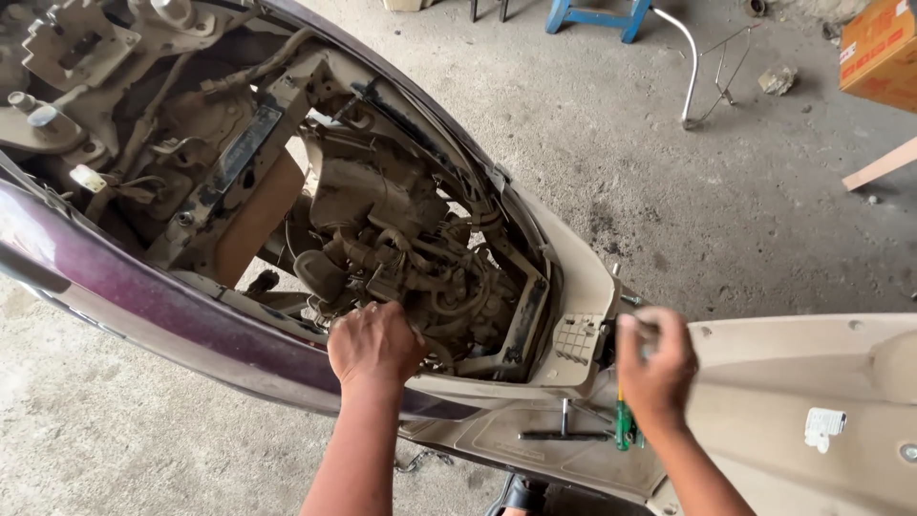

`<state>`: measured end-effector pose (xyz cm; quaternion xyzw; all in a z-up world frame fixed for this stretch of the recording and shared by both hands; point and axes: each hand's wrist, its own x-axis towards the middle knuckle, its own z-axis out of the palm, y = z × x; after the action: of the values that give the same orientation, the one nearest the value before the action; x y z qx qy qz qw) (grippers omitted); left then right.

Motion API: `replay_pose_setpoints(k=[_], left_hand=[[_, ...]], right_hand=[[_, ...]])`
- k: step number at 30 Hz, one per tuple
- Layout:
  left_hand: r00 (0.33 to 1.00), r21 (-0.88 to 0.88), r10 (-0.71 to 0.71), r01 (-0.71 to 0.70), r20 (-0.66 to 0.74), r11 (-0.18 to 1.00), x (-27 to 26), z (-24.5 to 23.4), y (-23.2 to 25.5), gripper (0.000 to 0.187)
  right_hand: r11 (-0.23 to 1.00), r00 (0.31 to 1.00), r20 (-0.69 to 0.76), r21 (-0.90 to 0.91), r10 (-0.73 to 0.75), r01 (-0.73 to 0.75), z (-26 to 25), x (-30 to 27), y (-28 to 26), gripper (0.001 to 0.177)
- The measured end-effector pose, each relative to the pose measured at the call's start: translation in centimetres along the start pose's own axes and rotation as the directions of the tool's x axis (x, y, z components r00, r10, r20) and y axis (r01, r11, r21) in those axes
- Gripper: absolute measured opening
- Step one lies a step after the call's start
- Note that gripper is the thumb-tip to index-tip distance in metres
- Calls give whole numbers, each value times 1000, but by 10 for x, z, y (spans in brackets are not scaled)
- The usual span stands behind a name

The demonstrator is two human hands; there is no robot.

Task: The recorder is repairing the internal components of a scooter, including disconnecting wires and using tools to adjust the engine assembly.

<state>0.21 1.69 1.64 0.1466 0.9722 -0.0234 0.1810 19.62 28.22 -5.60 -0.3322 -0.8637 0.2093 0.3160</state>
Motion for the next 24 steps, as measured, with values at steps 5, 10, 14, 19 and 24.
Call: replay_pose_setpoints(k=[5,10,14,19,24], left_hand=[[998,21,-9,8,68,1000,-1,-6,1,26],[1000,12,-10,10,-15,1000,8,13,-3,19],[999,15,8,-8,-32,1000,10,20,-1,18],[998,35,-2,0,57,999,8,4,1,21],[999,22,27,-27,39,999,12,10,0,20]], right_hand=[[901,886,295,358,-357,244,31,14,-81,23],[960,605,753,267,-260,80,62,6,-87,44],[994,652,750,83,-109,70,45,9,-101,48],[996,862,499,-38,93,-86,42,1,-106,31],[992,903,411,-10,121,-129,45,2,-107,25]])
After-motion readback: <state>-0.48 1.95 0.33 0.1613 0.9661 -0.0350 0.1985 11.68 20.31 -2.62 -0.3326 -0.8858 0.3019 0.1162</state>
